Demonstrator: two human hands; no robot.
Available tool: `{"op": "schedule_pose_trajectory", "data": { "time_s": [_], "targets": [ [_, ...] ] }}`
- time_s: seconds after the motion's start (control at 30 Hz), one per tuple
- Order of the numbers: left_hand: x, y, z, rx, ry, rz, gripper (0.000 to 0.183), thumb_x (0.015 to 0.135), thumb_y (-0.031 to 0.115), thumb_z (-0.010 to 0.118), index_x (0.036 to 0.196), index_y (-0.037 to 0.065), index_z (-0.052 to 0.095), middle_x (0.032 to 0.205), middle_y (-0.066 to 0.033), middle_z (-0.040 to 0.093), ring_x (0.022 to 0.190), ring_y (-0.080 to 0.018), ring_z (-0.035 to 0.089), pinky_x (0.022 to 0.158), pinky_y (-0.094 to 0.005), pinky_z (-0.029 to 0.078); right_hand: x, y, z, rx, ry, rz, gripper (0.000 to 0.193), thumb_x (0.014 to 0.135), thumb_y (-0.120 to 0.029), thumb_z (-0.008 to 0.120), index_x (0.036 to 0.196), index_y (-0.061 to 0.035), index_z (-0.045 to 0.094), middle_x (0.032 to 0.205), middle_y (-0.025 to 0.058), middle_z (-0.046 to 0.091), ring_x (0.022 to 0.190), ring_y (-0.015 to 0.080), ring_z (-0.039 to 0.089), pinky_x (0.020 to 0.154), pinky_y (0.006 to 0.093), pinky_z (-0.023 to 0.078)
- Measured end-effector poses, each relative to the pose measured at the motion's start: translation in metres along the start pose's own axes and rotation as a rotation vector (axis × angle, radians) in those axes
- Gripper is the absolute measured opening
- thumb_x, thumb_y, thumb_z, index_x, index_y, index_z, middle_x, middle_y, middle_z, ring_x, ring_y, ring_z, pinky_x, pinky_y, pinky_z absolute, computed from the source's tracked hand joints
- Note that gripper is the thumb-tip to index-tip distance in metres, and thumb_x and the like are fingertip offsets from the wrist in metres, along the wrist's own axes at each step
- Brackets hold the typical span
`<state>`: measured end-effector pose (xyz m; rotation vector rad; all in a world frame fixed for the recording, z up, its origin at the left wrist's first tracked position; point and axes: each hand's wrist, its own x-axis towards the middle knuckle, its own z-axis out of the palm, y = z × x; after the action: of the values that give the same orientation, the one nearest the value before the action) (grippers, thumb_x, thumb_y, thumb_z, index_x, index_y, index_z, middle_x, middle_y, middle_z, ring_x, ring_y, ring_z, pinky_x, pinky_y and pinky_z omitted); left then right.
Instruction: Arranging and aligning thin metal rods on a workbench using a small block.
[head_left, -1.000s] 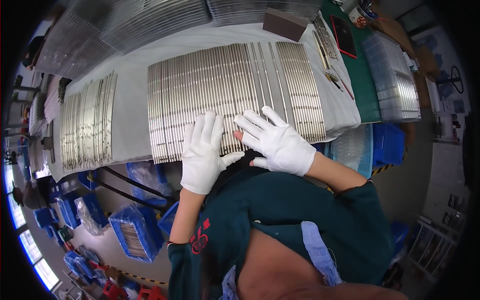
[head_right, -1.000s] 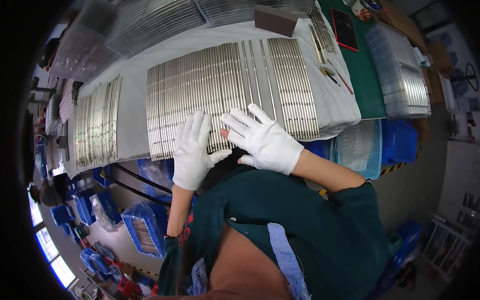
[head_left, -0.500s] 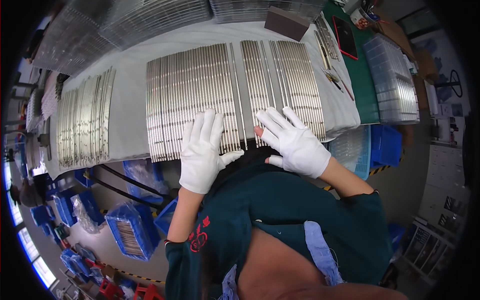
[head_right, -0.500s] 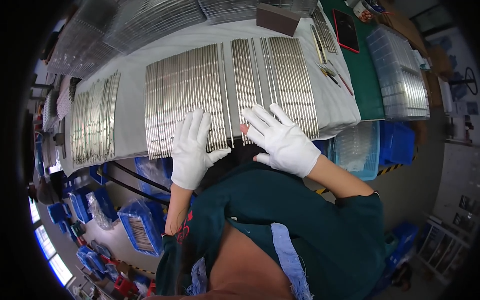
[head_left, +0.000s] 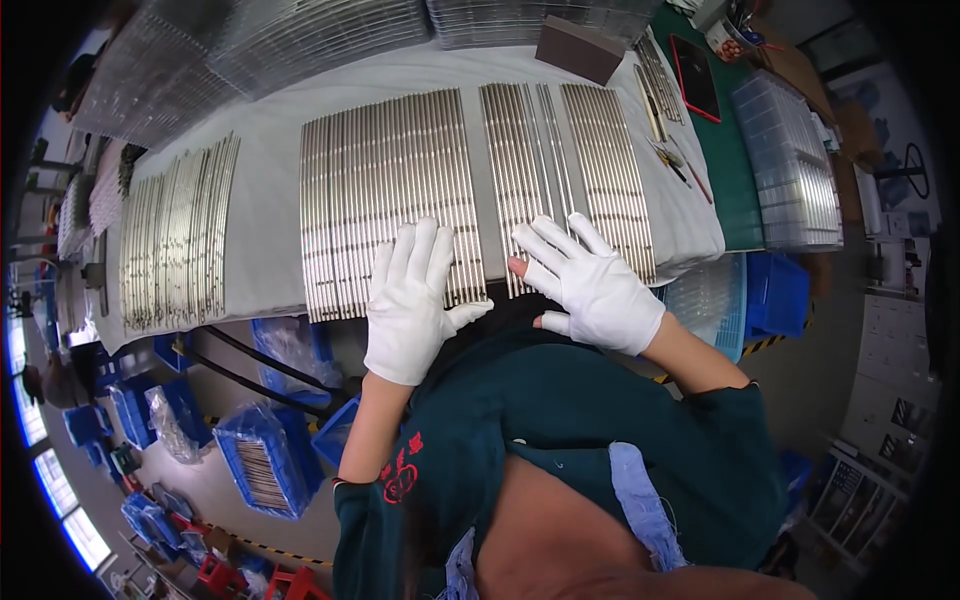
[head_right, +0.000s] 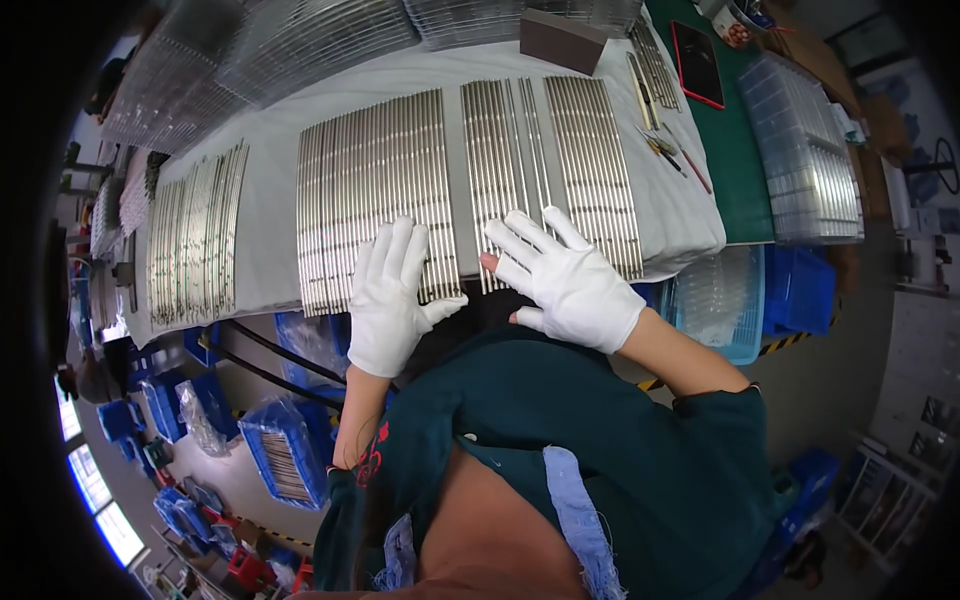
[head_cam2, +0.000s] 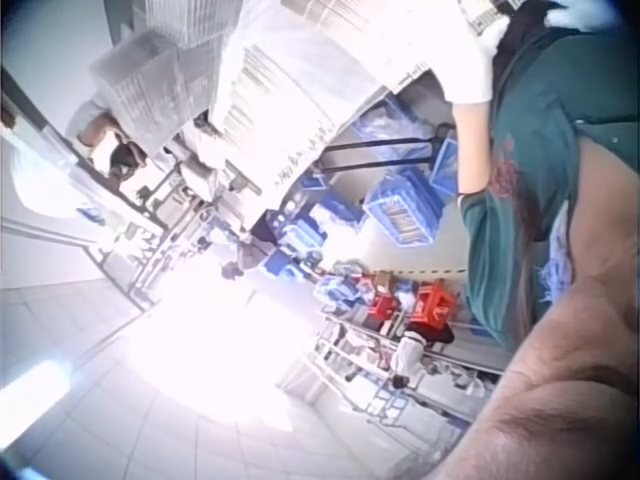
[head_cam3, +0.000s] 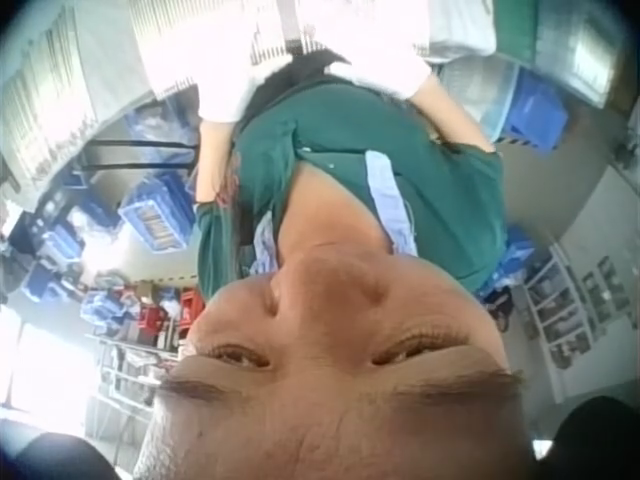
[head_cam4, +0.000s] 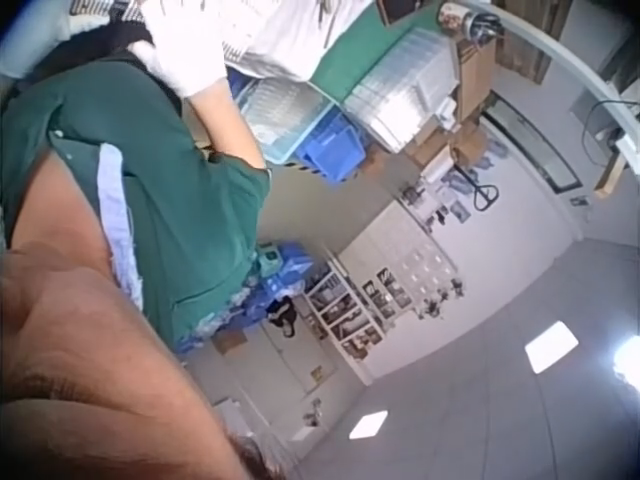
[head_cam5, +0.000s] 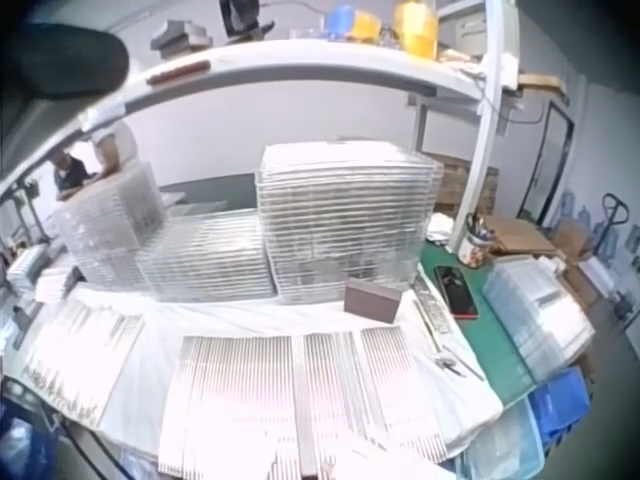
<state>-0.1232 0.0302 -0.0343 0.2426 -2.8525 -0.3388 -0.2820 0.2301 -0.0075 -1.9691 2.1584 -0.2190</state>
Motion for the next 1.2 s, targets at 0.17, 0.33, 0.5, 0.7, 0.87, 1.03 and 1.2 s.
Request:
{"op": "schedule_pose_trajectory", "data": {
  "time_s": [0.17,0.33,0.5,0.7,0.87,1.03,1.2],
  "targets": [
    [0.001,0.001,-0.001,0.006,-0.021,-0.006,0.099,0.059,0.049,0.087,0.135,-0.004,0.052,0.138,-0.018,0.053,0.126,-0.0338,0.05,0.104,-0.0445,0.04,-0.017,0.004,-0.009,0.029,0.006,0.084,0.075,0.08,-0.04,0.079,0.139,-0.0011,0.054,0.154,0.0211,0.043,0.146,0.0381,0.038,0.12,0.0561,0.026],
    [-0.003,0.002,-0.003,0.013,-0.008,0.009,0.092,0.064,0.048,0.085,0.134,-0.002,0.054,0.137,-0.0167,0.054,0.125,-0.0332,0.05,0.104,-0.0445,0.04,-0.011,0.007,-0.005,0.003,0.034,0.092,0.074,0.085,-0.044,0.074,0.144,-0.0043,0.052,0.158,0.0191,0.04,0.148,0.035,0.035,0.121,0.0541,0.025],
    [-0.019,0.006,-0.008,0.049,-0.068,0.099,0.075,0.072,0.048,0.08,0.135,0.011,0.06,0.136,-0.0107,0.055,0.127,-0.0305,0.049,0.107,-0.0515,0.037,-0.004,0.016,0.001,0.02,0.053,0.112,0.078,0.082,-0.044,0.076,0.142,-0.0016,0.052,0.159,0.0203,0.038,0.149,0.0384,0.033,0.122,0.0563,0.022],
    [-0.015,0.009,-0.009,0.009,-0.142,0.13,0.069,0.077,0.043,0.078,0.136,0.015,0.058,0.139,-0.0076,0.056,0.132,-0.0286,0.049,0.111,-0.0563,0.034,-0.002,0.017,0.001,-0.008,0.021,0.117,0.078,0.083,-0.046,0.074,0.144,-0.0024,0.051,0.159,0.0201,0.038,0.149,0.04,0.031,0.123,0.057,0.02],
    [0.005,0.02,-0.002,-0.153,-0.196,0.264,0.068,0.079,0.041,0.076,0.137,0.011,0.057,0.14,-0.008,0.054,0.131,-0.027,0.051,0.113,-0.0552,0.033,-0.001,0.016,0.002,-0.013,0.033,0.127,0.079,0.083,-0.046,0.074,0.144,-0.0024,0.051,0.159,0.0197,0.038,0.149,0.0386,0.032,0.123,0.0563,0.021],
    [0.018,0.03,-0.001,-0.167,-0.357,0.28,0.073,0.081,0.041,0.075,0.143,0.012,0.051,0.141,-0.0065,0.052,0.136,-0.023,0.046,0.117,-0.0534,0.031,-0.001,0.016,0.002,-0.007,0.025,0.136,0.08,0.082,-0.046,0.075,0.144,-0.002,0.051,0.159,0.0194,0.039,0.149,0.0382,0.032,0.123,0.0557,0.021],
    [-0.002,0.02,-0.003,-0.106,-0.184,0.218,0.073,0.077,0.04,0.078,0.139,0.01,0.053,0.14,-0.0075,0.054,0.132,-0.0251,0.049,0.114,-0.0539,0.033,-0.001,0.017,0.001,-0.005,0.035,0.126,0.081,0.082,-0.048,0.074,0.144,-0.0015,0.051,0.158,0.0192,0.039,0.149,0.0381,0.032,0.122,0.0556,0.021]
  ]
}}
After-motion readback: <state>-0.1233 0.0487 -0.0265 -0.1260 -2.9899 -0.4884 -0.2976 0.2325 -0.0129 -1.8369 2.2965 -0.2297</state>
